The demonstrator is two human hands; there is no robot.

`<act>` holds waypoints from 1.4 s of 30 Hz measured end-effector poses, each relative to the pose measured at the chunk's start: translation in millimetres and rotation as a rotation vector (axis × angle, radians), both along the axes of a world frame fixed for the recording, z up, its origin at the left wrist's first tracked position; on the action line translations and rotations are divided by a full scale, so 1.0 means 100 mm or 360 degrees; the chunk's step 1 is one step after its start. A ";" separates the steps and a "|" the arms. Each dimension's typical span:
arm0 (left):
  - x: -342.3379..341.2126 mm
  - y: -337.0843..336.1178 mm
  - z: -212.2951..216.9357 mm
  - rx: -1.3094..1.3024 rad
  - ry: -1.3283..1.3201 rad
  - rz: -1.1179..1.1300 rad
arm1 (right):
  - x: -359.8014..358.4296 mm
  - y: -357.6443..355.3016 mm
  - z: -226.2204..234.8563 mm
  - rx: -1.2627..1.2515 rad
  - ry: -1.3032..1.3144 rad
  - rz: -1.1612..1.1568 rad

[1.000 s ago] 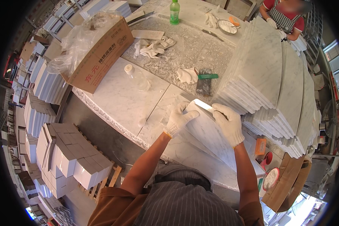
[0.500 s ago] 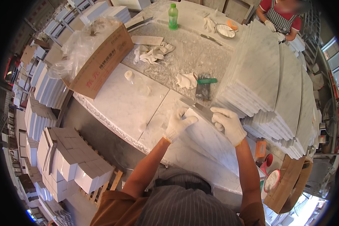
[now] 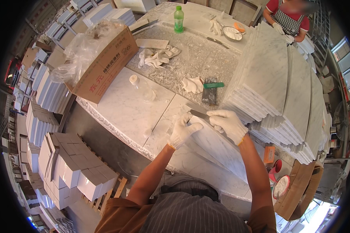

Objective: The person uses a utility knife to score and snap white rectangular tiles on a workbench. They repeatedly measure, score, and break the tiles, then stack the cut pieces. A coworker is visible in the background handling similar materials.

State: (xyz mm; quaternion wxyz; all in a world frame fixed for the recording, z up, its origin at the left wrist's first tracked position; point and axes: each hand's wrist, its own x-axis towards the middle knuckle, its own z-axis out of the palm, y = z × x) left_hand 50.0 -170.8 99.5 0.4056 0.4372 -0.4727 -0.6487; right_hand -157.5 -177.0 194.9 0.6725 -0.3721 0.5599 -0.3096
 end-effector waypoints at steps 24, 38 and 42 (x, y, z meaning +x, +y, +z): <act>0.11 0.06 0.04 -0.0043 0.0091 -0.0023 | -0.26 0.59 0.24 -0.0045 0.0001 -0.0360; 0.21 0.04 -0.12 -0.0078 -0.0034 -0.0212 | 0.13 0.09 0.08 -0.0201 0.0221 0.0181; 0.19 0.04 -0.01 -0.0167 -0.0049 -0.0200 | 0.13 0.07 0.02 -0.0258 0.0283 0.0101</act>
